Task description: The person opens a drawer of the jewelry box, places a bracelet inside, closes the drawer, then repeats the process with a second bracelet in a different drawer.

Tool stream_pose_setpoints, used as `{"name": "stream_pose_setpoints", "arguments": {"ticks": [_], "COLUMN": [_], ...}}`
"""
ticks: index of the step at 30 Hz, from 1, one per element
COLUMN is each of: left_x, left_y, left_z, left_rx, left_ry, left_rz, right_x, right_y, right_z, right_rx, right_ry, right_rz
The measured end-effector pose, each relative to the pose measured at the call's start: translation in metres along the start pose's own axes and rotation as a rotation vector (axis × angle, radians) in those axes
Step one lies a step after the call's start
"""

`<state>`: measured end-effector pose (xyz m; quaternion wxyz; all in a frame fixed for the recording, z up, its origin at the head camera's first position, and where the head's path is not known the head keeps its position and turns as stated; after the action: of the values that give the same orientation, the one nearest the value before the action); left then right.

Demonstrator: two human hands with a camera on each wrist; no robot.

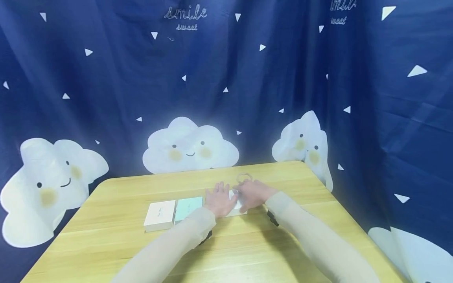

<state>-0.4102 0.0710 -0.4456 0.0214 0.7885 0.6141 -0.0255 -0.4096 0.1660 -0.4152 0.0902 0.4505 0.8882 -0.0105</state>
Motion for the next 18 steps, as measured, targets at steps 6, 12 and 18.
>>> {"name": "stream_pose_setpoints", "arguments": {"ticks": [6,12,18], "left_x": [-0.0014,-0.0022,-0.0006], "left_y": [-0.0020,-0.0014,0.0010], "left_z": [0.0060,0.0090,0.0097], "left_rx": [-0.008,-0.007,-0.007], "left_ry": [-0.001,0.012,0.051], "left_rz": [0.012,0.009,0.006], "right_x": [0.0015,0.0021,0.0029], "right_y": [0.0003,0.0002,0.0045], "right_z": [0.0006,0.0010,-0.0017], "right_rx": [-0.006,-0.017,-0.012], "right_ry": [-0.010,-0.025,-0.049], "right_rz": [0.014,0.027,0.004]}}
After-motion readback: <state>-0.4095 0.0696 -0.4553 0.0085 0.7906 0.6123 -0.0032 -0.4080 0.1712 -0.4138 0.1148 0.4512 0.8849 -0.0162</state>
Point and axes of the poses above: each hand's wrist, its own y-axis away from the middle knuckle, its own z-axis out of the palm, x = y × z, the point moved 9 cm from there along -y, towards the middle knuckle, and after that the axes turned 8 degrees about -y, right-handed, at the moved point
